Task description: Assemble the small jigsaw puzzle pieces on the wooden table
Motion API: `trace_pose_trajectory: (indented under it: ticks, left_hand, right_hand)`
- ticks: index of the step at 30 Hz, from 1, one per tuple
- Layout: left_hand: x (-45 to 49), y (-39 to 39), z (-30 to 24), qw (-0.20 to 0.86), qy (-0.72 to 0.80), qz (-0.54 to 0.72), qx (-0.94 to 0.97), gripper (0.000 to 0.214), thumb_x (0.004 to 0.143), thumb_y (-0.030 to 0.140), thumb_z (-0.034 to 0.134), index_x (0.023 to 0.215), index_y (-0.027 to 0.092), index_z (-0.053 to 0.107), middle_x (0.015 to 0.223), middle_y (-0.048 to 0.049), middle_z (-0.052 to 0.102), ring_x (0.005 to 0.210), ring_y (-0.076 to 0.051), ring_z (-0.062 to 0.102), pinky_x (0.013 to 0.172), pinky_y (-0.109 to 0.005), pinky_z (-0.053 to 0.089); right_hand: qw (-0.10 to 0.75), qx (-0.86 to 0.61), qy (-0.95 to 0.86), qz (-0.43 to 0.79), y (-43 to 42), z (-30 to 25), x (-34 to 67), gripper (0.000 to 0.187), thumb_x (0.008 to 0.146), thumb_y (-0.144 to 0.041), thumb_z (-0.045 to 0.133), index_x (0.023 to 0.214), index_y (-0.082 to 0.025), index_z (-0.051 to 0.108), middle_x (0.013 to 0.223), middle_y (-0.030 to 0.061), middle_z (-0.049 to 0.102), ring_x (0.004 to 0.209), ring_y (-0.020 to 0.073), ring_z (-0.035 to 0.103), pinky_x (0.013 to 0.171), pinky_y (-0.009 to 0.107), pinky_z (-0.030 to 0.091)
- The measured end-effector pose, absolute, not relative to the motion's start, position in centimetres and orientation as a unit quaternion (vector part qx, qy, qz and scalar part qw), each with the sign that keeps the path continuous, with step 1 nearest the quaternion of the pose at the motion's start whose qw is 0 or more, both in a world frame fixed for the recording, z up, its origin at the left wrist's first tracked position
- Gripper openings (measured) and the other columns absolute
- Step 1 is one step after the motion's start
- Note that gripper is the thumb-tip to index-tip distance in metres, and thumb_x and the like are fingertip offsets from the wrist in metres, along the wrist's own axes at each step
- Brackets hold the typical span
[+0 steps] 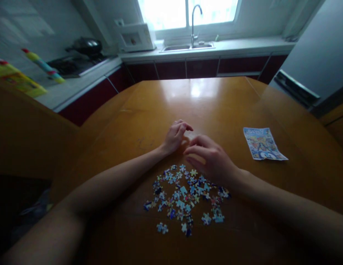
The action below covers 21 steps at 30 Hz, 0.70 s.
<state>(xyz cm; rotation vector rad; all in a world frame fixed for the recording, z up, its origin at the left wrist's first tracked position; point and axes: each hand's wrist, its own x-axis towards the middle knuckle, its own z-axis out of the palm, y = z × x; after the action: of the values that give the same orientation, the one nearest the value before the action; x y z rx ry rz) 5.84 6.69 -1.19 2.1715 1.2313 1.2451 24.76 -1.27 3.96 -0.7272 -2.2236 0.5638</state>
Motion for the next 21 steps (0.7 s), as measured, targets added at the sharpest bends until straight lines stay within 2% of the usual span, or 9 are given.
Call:
trace_pose_trajectory:
  ticks: [5,10,17,21]
  left_hand:
    - [5.9,6.0,-0.8,0.163,0.419,0.459,0.766,0.061,0.108,0.048,0.022,0.084,0.018,0.070,0.087,-0.0055,0.062,0.091,-0.019,0.057,0.090,-0.037,0.046]
    - [5.9,5.9,-0.7,0.169,0.408,0.469,0.765,0.061,0.108,0.047,0.021,0.082,0.018,0.068,0.086,-0.0057,0.062,0.091,-0.019,0.057,0.090,-0.037,0.046]
    - [6.0,6.0,-0.9,0.168,0.399,0.484,0.760,0.059,0.108,0.045,0.022,0.081,0.019,0.067,0.084,-0.0049,0.060,0.088,-0.018,0.057,0.089,-0.036,0.045]
    - [6.0,6.0,-0.9,0.169,0.390,0.488,0.762,0.059,0.108,0.044,0.023,0.081,0.017,0.068,0.085,-0.0055,0.060,0.089,-0.018,0.057,0.089,-0.035,0.046]
  right_hand:
    - [0.208,-0.133,-0.956,0.157,-4.1,3.7,18.4,0.018,0.095,-0.017,0.055,0.083,-0.022,0.068,0.091,0.0040,0.064,0.077,0.0158,0.053,0.070,0.031,0.045]
    - [0.104,-0.097,-0.986,0.087,-4.1,2.5,15.4,0.010,0.088,-0.013,0.064,0.080,-0.017,0.068,0.089,0.0060,0.063,0.082,0.0187,0.052,0.069,0.032,0.043]
    - [0.065,-0.091,-0.989,0.099,-3.6,2.4,15.0,0.008,0.088,-0.010,0.062,0.085,-0.016,0.067,0.093,0.0078,0.062,0.084,0.0204,0.051,0.069,0.033,0.044]
    - [0.091,-0.115,-0.969,0.198,-3.6,3.6,15.5,0.013,0.090,-0.008,0.058,0.083,-0.017,0.064,0.089,0.0057,0.062,0.080,0.0169,0.052,0.070,0.030,0.045]
